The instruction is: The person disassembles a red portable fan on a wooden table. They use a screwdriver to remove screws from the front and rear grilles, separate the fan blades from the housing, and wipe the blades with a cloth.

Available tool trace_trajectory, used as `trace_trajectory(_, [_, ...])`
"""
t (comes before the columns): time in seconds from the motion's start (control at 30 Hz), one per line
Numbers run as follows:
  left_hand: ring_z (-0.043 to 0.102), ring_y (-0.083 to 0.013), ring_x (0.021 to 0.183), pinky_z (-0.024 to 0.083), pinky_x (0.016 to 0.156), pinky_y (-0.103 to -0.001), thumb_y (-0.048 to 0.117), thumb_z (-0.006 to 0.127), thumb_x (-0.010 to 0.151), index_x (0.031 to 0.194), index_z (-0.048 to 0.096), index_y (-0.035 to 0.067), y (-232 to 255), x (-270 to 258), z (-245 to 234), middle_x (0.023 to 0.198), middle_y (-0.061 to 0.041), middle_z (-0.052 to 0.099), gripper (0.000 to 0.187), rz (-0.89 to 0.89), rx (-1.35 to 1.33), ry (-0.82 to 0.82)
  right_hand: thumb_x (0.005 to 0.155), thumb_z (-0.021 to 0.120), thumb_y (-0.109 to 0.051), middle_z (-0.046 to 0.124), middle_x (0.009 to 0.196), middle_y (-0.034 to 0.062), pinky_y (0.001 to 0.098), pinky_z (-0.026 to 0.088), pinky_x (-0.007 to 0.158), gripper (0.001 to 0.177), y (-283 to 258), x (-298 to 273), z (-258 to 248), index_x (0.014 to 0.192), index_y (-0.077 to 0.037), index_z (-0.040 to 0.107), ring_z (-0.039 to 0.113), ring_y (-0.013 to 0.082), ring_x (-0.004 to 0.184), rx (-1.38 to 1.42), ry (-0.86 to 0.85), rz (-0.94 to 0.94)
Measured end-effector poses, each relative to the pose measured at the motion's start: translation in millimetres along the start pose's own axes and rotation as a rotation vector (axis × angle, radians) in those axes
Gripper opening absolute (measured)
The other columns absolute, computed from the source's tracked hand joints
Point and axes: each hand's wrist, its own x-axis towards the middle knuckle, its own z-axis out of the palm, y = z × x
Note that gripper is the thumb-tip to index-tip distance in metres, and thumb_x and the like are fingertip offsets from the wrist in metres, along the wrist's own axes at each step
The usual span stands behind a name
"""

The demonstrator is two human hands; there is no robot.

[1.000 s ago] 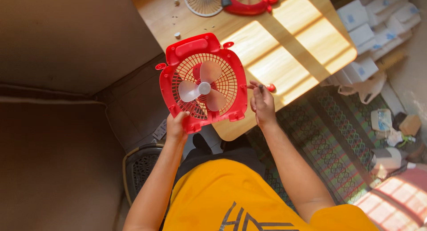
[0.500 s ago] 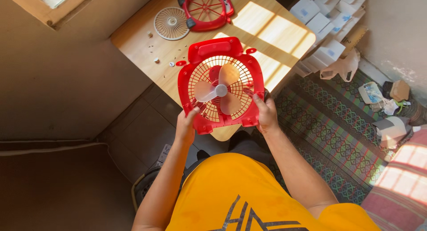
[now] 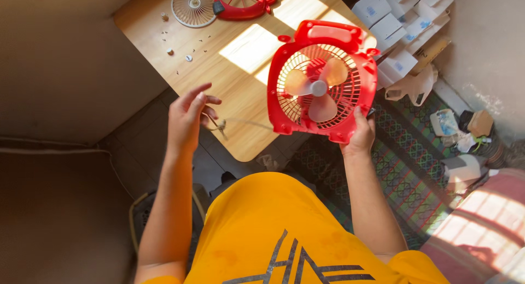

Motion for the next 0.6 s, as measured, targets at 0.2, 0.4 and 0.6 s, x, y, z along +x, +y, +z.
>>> trace_trajectory(0.2, [0.069, -0.0087, 0.066, 0.054, 0.060, -0.028, 0.027, 0.067, 0.097, 0.135, 0.066, 0.007, 23.7, 23.2, 48.9, 0.099, -0.009, 0.077, 0.042, 0.049, 0.713, 0.113, 0.102, 0.057, -0.011, 0.064, 0.134, 0.0158, 0.0458, 0.055, 0.107, 0.037, -20.9, 39.8, -71.7, 0.137, -0.003, 0.054, 0.067, 0.0303, 0.121, -0.026, 0.037, 0.032])
trace_trajectory(0.4, [0.068, -0.0154, 0.072, 0.055, 0.068, -0.032, 0.024, 0.069, 0.096, 0.130, 0.070, 0.006, -36.8, 57.5, 53.1, 0.112, -0.009, 0.075, 0.039, 0.128, 0.799, 0.164, 0.101, 0.063, -0.010, 0.065, 0.127, 0.0194, 0.0481, 0.056, 0.103, 0.034, 19.1, 63.9, -91.1, 0.131, 0.001, 0.054, 0.068, 0.0329, 0.115, -0.009, 0.134, 0.145])
trace_trajectory(0.6, [0.070, -0.0183, 0.086, 0.057, 0.075, -0.032, 0.024, 0.068, 0.097, 0.130, 0.070, 0.005, -119.0, 93.5, -0.9, 0.121, -0.012, 0.069, 0.038, 0.042, 0.729, 0.137, 0.098, 0.062, -0.013, 0.066, 0.129, 0.0137, 0.0440, 0.054, 0.104, 0.038, 73.3, 44.2, -38.6, 0.135, -0.005, 0.054, 0.068, 0.0266, 0.116, 0.137, 0.030, 0.255])
